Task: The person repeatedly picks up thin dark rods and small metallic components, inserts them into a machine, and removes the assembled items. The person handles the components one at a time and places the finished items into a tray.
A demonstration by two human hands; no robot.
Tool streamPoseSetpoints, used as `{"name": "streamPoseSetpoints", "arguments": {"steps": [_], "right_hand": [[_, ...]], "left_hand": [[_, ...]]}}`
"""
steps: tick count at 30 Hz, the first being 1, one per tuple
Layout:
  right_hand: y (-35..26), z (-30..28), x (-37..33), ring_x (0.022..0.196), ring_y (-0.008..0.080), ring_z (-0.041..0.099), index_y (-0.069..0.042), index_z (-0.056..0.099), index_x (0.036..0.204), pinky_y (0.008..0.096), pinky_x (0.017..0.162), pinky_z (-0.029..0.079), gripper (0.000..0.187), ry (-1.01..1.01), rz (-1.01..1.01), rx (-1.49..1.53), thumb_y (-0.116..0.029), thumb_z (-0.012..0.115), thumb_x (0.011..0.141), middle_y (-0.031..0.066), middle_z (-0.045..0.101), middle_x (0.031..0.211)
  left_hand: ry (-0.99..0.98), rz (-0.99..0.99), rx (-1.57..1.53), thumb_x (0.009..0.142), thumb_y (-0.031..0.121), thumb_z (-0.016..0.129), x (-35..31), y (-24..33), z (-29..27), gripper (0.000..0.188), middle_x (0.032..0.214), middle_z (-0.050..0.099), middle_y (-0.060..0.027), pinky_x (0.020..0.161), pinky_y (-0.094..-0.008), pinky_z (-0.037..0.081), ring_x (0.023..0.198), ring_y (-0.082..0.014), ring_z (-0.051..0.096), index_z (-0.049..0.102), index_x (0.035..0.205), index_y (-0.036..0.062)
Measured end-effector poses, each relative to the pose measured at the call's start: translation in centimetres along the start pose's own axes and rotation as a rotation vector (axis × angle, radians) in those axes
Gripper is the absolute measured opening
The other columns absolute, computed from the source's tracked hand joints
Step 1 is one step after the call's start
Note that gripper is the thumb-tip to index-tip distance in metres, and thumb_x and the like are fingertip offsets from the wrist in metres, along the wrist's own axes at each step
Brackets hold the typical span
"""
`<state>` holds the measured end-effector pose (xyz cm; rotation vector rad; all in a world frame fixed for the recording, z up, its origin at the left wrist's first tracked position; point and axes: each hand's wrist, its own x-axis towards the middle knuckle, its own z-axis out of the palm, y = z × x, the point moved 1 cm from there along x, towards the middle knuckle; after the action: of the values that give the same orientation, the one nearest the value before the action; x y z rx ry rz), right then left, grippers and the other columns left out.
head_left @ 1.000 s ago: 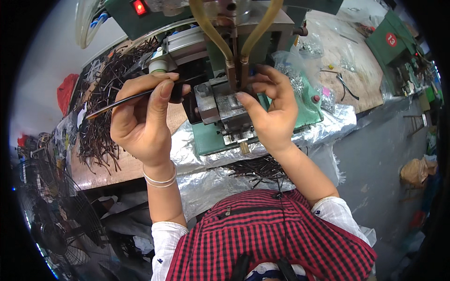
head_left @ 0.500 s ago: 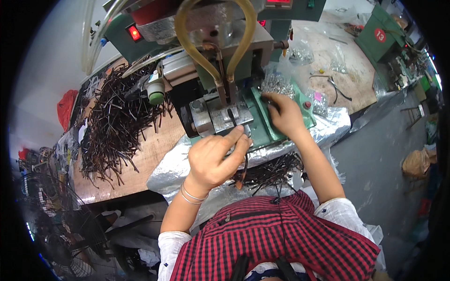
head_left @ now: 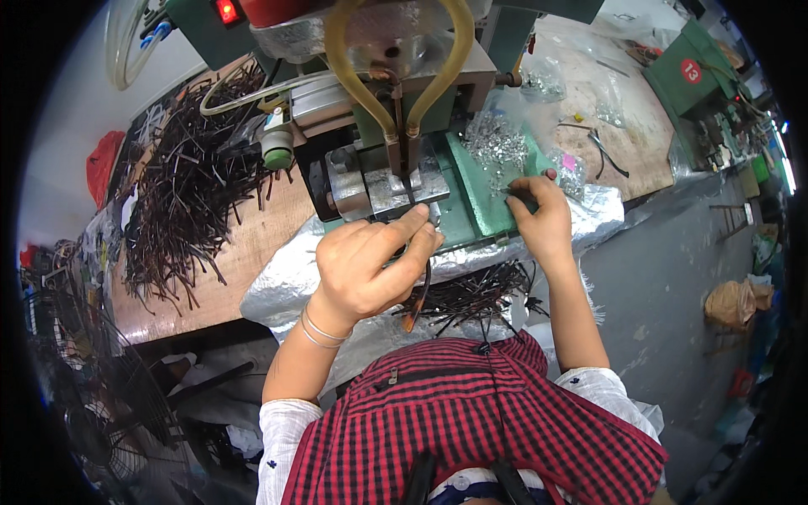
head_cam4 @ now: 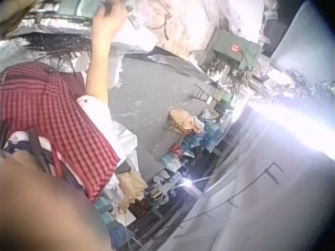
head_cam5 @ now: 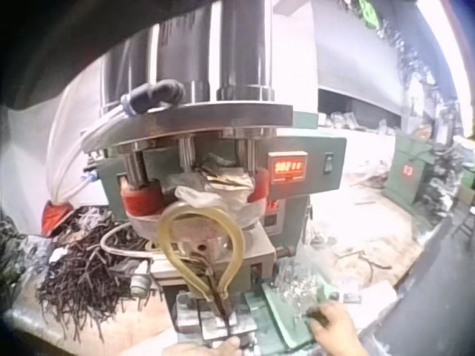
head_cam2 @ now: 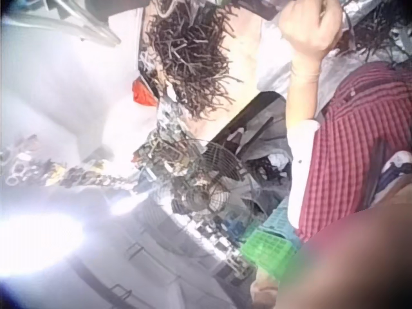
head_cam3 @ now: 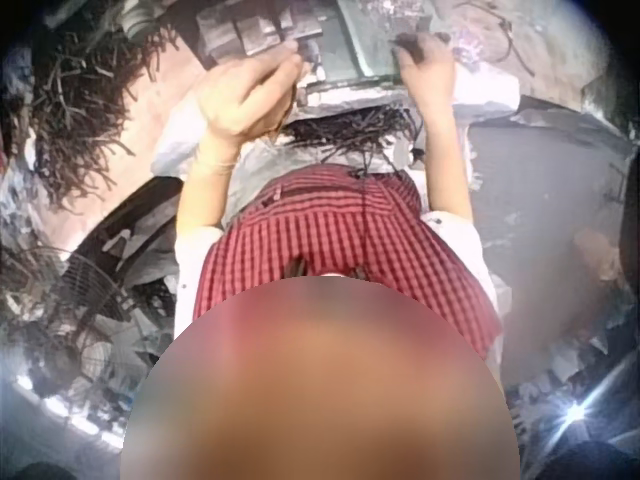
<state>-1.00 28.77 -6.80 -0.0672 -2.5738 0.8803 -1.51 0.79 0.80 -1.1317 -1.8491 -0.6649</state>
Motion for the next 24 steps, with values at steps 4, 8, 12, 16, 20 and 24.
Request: {"name": "streamPoseSetpoints", "arguments": {"steps": [4,8,12,16,20,24], "right_hand": [[-0.5,0.9,0.5,0.094,0.0393,0.062,-0.004,0.070,0.091,0.0465,0.097,0.048,0.015,0.056,-0.136,-0.126,-0.005,0.077,0.077,0.0146,0.065,0.091],[-0.9,0.9,1.2,0.089,0.0412,0.062,-0.003,0.066,0.084,0.0542,0.099,0.048,0.008,0.022,-0.209,-0.225,-0.005,0.072,0.080,0.0169,0.063,0.086],[-1.5,0.0,-0.6,0.086,0.0289,0.070,0.000,0.067,0.095,0.0389,0.083,0.054,0.009,0.005,0.225,0.048,-0.008,0.070,0.091,0.0148,0.071,0.091],[-2.2,0.2,0.0,0.089,0.0198,0.071,0.001,0.068,0.101,0.0331,0.083,0.054,0.009,0.078,0.042,0.257,-0.002,0.067,0.093,0.0125,0.073,0.093],[-4.4,0.5,0.2,0.092,0.0235,0.072,0.001,0.073,0.103,0.0342,0.090,0.054,0.012,0.093,-0.072,0.242,-0.002,0.069,0.093,0.0136,0.075,0.097],[-2.5,1.7,0.2,0.093,0.0272,0.072,0.002,0.075,0.107,0.0349,0.089,0.054,0.017,0.053,0.104,0.310,-0.003,0.070,0.092,0.0155,0.075,0.100]], "left_hand": [[-0.041,-0.133,-0.072,0.071,-0.001,0.084,-1.1,0.9,-0.3,0.031,0.108,0.077,-0.0152,0.054,-0.0281,0.053,0.068,-0.0192,0.071,0.076,0.101,0.0056],[-0.006,-0.112,0.036,0.079,0.007,0.077,-2.6,1.0,-3.0,0.026,0.112,0.077,-0.0106,0.056,-0.0248,0.048,0.063,-0.0133,0.061,0.075,0.105,0.0060],[0.392,-0.561,0.321,0.085,0.006,0.074,-5.6,-5.0,-6.2,0.015,0.094,0.075,-0.0084,0.062,-0.0298,0.052,0.070,-0.0219,0.065,0.076,0.100,0.0045],[0.003,-0.768,0.542,0.089,0.012,0.069,-8.3,-14.5,-6.7,0.010,0.096,0.074,-0.0111,0.072,-0.0386,0.056,0.086,-0.0318,0.072,0.077,0.094,0.0081],[-0.202,-1.034,0.578,0.082,0.018,0.072,-9.8,-20.6,0.5,0.011,0.088,0.074,-0.0166,0.071,-0.0461,0.058,0.083,-0.0381,0.072,0.074,0.082,0.0073],[-0.310,-1.048,0.631,0.079,0.026,0.077,-12.6,-23.2,5.7,0.017,0.085,0.075,-0.0173,0.071,-0.0477,0.059,0.081,-0.0372,0.073,0.075,0.078,0.0092]]}}
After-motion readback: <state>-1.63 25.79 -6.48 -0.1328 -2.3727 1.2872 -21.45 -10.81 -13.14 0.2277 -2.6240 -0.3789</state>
